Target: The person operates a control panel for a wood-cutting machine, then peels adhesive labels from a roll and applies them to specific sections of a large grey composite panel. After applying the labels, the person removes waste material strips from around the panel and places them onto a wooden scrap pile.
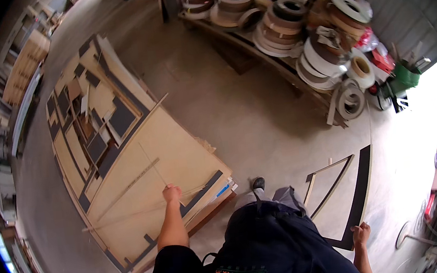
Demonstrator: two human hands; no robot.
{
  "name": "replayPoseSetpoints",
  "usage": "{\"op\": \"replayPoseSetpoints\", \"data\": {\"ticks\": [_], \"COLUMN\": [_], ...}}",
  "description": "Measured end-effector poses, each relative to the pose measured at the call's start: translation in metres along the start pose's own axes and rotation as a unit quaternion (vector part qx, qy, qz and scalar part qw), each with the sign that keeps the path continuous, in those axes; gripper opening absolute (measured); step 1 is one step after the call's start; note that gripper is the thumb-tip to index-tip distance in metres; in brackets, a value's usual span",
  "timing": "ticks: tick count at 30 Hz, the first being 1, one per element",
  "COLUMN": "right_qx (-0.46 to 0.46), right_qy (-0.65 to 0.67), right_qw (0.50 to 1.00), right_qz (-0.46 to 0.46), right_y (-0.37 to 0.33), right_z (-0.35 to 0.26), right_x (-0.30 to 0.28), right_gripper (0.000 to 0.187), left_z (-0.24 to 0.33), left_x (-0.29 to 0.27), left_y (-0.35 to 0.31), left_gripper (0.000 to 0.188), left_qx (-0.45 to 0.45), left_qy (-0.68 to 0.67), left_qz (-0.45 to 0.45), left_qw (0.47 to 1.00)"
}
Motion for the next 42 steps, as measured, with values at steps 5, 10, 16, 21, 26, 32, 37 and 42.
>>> {"op": "replayPoseSetpoints", "data": {"ticks": [5, 10, 16, 21, 26, 32, 37, 42], "right_qx": [-0.246, -0.214, -0.379, -0.48, -0.499, -0.493, -0.481, -0.446], "right_qy": [-0.045, 0.003, -0.045, 0.001, 0.148, 0.372, 0.432, 0.495], "right_qw": [0.966, 0.975, 0.921, 0.871, 0.839, 0.741, 0.718, 0.643], "right_qz": [0.063, -0.051, -0.082, -0.102, -0.162, -0.264, -0.258, -0.379], "right_y": [0.113, 0.265, 0.371, 0.406, 0.404, 0.405, 0.429, 0.447], "right_z": [-0.12, -0.271, -0.552, -0.785, -0.989, -1.18, -1.312, -1.484], "right_x": [-0.004, 0.012, 0.005, -0.023, -0.064, -0.153, -0.166, -0.106], "right_gripper": [0.017, 0.02, 0.023, 0.026, 0.017, 0.012, 0.02, 0.027], "left_z": [-0.001, -0.018, -0.014, 0.008, 0.066, 0.271, 0.4, 0.48], "left_x": [0.074, 0.112, 0.081, 0.038, 0.106, 0.229, 0.22, 0.179], "left_y": [-0.016, -0.04, -0.03, -0.032, 0.057, 0.251, 0.382, 0.464], "left_gripper": [0.029, 0.025, 0.036, 0.071, 0.074, 0.054, 0.039, 0.039], "left_qx": [-0.069, -0.171, -0.179, -0.337, -0.393, -0.057, -0.025, -0.072], "left_qy": [-0.113, -0.105, -0.027, 0.023, 0.05, 0.157, 0.018, -0.021], "left_qz": [-0.044, 0.005, 0.175, 0.371, 0.267, -0.051, 0.008, 0.079], "left_qw": [0.99, 0.98, 0.968, 0.865, 0.878, 0.985, 1.0, 0.994]}}
Point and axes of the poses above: each hand's wrist, its own y-axis towards the middle knuckle, its own x-axis out of the palm, z = x × y, the point moved 10 cm from there along y, towards the middle knuckle, and after that the axes turned 7 degrees about -y, right-handed, at the moved point
